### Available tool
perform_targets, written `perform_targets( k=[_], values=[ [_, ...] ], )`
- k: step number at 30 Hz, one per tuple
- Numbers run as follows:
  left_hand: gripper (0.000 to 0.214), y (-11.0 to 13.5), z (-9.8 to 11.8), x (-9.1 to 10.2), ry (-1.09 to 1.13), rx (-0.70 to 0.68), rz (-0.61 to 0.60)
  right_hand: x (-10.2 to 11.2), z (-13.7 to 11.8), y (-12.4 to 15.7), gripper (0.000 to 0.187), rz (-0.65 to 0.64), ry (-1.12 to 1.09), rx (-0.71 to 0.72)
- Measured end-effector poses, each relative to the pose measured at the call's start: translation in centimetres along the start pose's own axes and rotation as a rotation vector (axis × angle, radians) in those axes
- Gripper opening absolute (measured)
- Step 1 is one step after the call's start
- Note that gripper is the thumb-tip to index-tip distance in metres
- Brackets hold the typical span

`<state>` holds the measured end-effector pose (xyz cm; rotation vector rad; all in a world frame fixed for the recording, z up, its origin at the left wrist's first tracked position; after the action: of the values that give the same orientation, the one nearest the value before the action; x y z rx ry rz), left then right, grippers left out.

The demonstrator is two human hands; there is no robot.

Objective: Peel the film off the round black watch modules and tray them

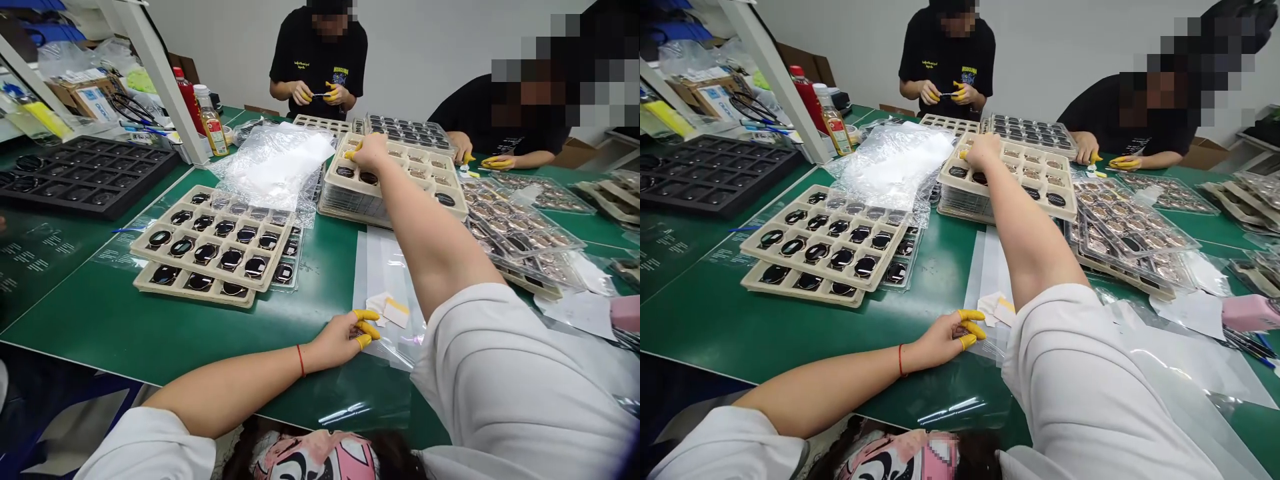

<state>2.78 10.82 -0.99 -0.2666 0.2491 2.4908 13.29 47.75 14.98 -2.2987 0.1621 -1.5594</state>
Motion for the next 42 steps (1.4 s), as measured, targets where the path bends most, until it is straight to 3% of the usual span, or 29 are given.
perform_targets(
  k=[3, 6, 8, 9, 11, 14, 16, 18, 24, 26, 28, 33, 35, 38, 39, 42],
  values=[
    [0.043, -0.1, 0.0, 0.0, 0.006, 0.002, 0.021, 1.3, -1.0, 1.2, 0.030, 0.039, -0.022, -0.117],
    [0.038, -0.2, 0.1, -0.1, 0.027, -0.002, 0.042, 4.0, -2.5, 5.1, 0.028, 0.249, -0.160, 0.006],
    [0.036, -0.3, 0.4, -0.1, 0.052, -0.004, 0.059, 6.0, -3.1, 10.3, 0.028, 0.358, -0.288, 0.122],
    [0.038, -0.3, 0.5, 0.0, 0.067, -0.003, 0.066, 6.8, -3.2, 13.6, 0.024, 0.349, -0.317, 0.213],
    [0.050, -0.3, 0.8, 0.0, 0.114, -0.008, 0.064, 7.8, -3.2, 21.1, 0.018, 0.287, -0.335, 0.388],
    [0.074, 0.0, 1.1, -0.1, 0.196, -0.080, -0.009, 7.3, -2.2, 31.7, 0.013, 0.154, -0.247, 0.639],
    [0.077, 0.3, 1.3, -0.4, 0.193, -0.122, -0.069, 6.1, -1.2, 36.6, 0.017, 0.079, -0.207, 0.667],
    [0.077, 0.5, 1.3, -0.6, 0.171, -0.135, -0.042, 4.8, -0.1, 39.4, 0.019, 0.019, -0.252, 0.604],
    [0.080, 1.1, 1.1, -0.8, -0.223, -0.103, -0.042, 3.4, 1.6, 41.1, 0.012, -0.115, -0.617, 0.156],
    [0.084, 1.2, 0.8, -0.7, -0.274, -0.102, -0.051, 3.2, 1.6, 41.3, 0.019, -0.197, -0.666, 0.040],
    [0.083, 1.2, 0.5, -0.7, -0.272, -0.108, -0.054, 3.1, 1.2, 41.6, 0.023, -0.241, -0.632, 0.048],
    [0.066, 0.9, 0.8, -1.0, -0.272, -0.101, -0.018, 4.1, 0.8, 41.6, 0.011, -0.154, -0.350, 0.332],
    [0.061, 0.8, 1.2, -1.0, -0.272, -0.065, 0.025, 5.1, 3.0, 40.8, 0.010, -0.125, -0.335, 0.243],
    [0.061, 1.1, 1.7, -1.0, -0.231, -0.004, 0.056, 6.5, 8.8, 39.2, 0.006, -0.031, -0.202, -0.240],
    [0.062, 1.3, 1.8, -1.0, -0.211, 0.005, 0.043, 6.7, 10.6, 38.8, 0.008, -0.036, -0.151, -0.321],
    [0.058, 1.8, 2.1, -1.2, -0.170, 0.014, -0.054, 6.6, 12.7, 38.1, 0.009, -0.028, -0.024, -0.386]
  ],
)
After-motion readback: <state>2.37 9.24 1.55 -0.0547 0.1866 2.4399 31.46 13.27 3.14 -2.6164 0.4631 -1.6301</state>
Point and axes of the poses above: each hand's wrist, its own y-axis away from the middle knuckle, its own x-axis out of the back of the hand, z = x × y, the point moved 1 cm from there along -y, towards the middle knuckle, and after that the axes turned 3 degrees about y, right-handed, at the moved point
